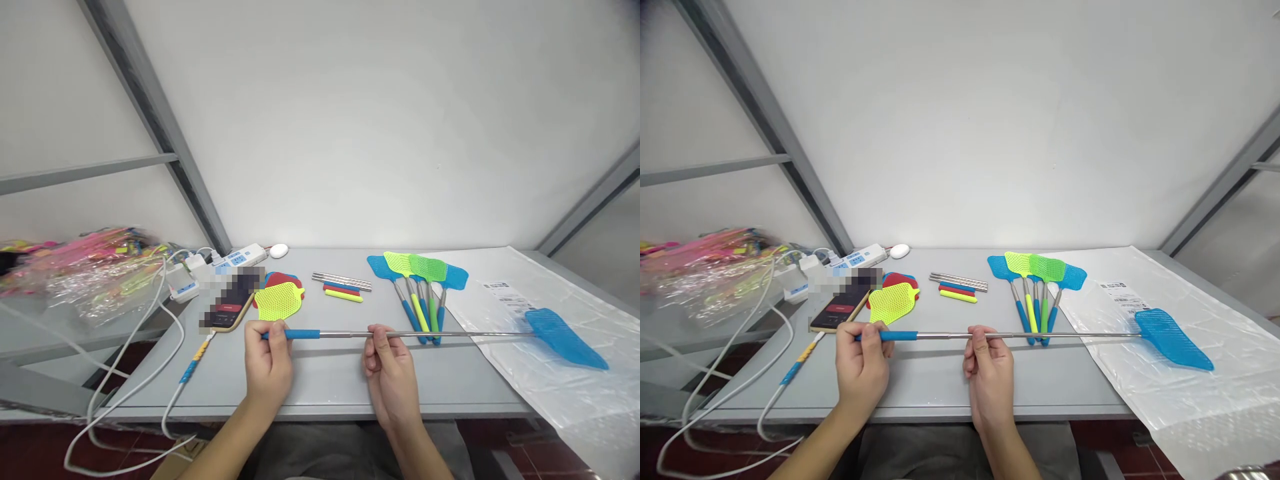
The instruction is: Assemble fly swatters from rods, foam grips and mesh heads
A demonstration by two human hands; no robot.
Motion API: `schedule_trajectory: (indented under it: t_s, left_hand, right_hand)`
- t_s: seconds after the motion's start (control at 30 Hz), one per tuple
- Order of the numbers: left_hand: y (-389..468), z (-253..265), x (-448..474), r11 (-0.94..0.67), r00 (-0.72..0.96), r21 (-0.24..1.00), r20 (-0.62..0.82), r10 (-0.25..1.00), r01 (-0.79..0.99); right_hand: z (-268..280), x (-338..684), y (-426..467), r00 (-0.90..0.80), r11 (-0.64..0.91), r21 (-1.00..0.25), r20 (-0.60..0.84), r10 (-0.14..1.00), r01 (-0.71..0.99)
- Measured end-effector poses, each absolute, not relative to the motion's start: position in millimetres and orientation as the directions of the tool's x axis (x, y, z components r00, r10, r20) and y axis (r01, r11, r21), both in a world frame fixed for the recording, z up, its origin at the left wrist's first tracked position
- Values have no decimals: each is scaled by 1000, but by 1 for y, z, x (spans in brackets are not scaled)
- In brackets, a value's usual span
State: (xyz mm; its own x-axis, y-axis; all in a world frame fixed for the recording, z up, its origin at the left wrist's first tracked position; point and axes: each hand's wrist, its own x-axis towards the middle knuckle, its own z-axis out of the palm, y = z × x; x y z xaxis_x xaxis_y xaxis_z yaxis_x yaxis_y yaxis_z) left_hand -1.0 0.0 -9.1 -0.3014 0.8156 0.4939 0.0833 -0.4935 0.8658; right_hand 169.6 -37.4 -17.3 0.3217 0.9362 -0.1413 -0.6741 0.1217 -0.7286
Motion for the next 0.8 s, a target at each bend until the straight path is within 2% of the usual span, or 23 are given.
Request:
schedule_trajectory:
  t_s: [0.2,0.37,0.53,0.63,0.8]
  left_hand:
    - [-1,-18,0,-474,-226,867,498,837,154]
    - [1,-5,-1,-492,-309,870,477,823,34]
    - [2,2,-4,-497,-410,867,444,797,-27]
    - [1,3,-4,-490,-420,871,433,798,-32]
    - [1,-1,-1,-505,-389,863,463,797,-8]
  right_hand:
    - [-17,162,-38,259,73,-781,-116,959,-620]
    - [-17,164,-38,213,54,-783,-101,972,-619]
    - [-16,177,-38,321,130,-686,-158,934,-716]
    - [-15,180,-37,392,172,-707,-159,906,-686]
    - [-16,172,-36,415,157,-766,-155,896,-624]
